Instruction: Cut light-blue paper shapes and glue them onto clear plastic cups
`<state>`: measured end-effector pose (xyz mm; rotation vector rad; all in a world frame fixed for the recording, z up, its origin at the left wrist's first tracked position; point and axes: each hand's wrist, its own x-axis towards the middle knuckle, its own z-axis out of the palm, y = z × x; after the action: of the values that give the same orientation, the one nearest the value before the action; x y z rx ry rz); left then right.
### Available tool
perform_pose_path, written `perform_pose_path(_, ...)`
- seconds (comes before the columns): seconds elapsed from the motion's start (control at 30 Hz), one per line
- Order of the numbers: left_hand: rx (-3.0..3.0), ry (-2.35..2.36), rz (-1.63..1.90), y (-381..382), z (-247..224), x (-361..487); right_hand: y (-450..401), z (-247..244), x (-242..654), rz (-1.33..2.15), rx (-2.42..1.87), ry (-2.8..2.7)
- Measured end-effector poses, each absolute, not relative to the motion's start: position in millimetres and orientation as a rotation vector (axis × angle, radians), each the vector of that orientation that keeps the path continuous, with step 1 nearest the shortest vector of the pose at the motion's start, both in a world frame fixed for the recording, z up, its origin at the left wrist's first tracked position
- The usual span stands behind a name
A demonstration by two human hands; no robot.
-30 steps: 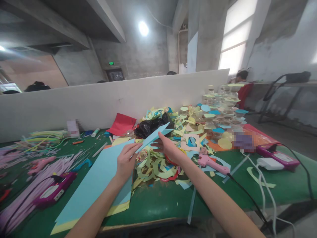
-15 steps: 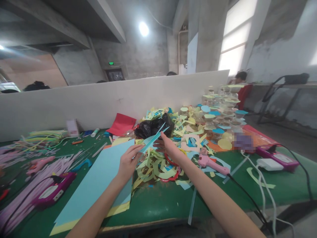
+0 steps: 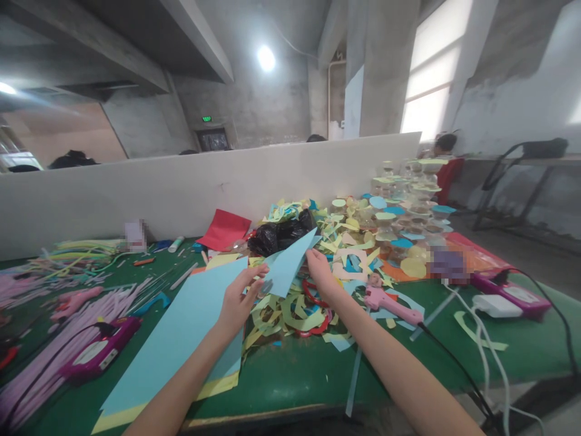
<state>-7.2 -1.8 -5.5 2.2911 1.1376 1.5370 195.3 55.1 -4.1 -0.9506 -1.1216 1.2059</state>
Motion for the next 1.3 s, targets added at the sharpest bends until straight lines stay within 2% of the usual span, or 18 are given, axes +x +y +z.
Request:
perform_pose_path(0.13, 2.043, 1.202, 1.486, -5, -5, -5, 50, 2, 199, 0.906, -1.003, -1.279)
perform_pose_path(0.33, 2.029, 0.965, 1.377, -1, -11, 5, 25, 14, 190, 0.678, -0.913, -1.668)
perform_pose_path(0.47, 2.009, 0.988, 1.374, 0, -6, 20, 17, 22, 186, 0.683, -0.787, -1.772)
perform_pose_path(0.77, 1.904, 1.106, 1.567, 21, 21, 16, 31, 27, 206, 0.734, -0.875, -1.644)
perform_pose_path(0.9, 1.997, 1.216, 1.476, 35, 23, 11, 36, 26, 218, 0.792, -0.89, -1.507)
perform_pose_path(1.03, 1.85, 1.309, 1.503, 49, 17, 7, 45, 28, 225, 0.785, -0.898, -1.453)
perform_pose_path(1.3, 1.594, 1.361, 1.542, 53, 18, -19, 79, 1, 233, 0.7, -1.092, -1.412)
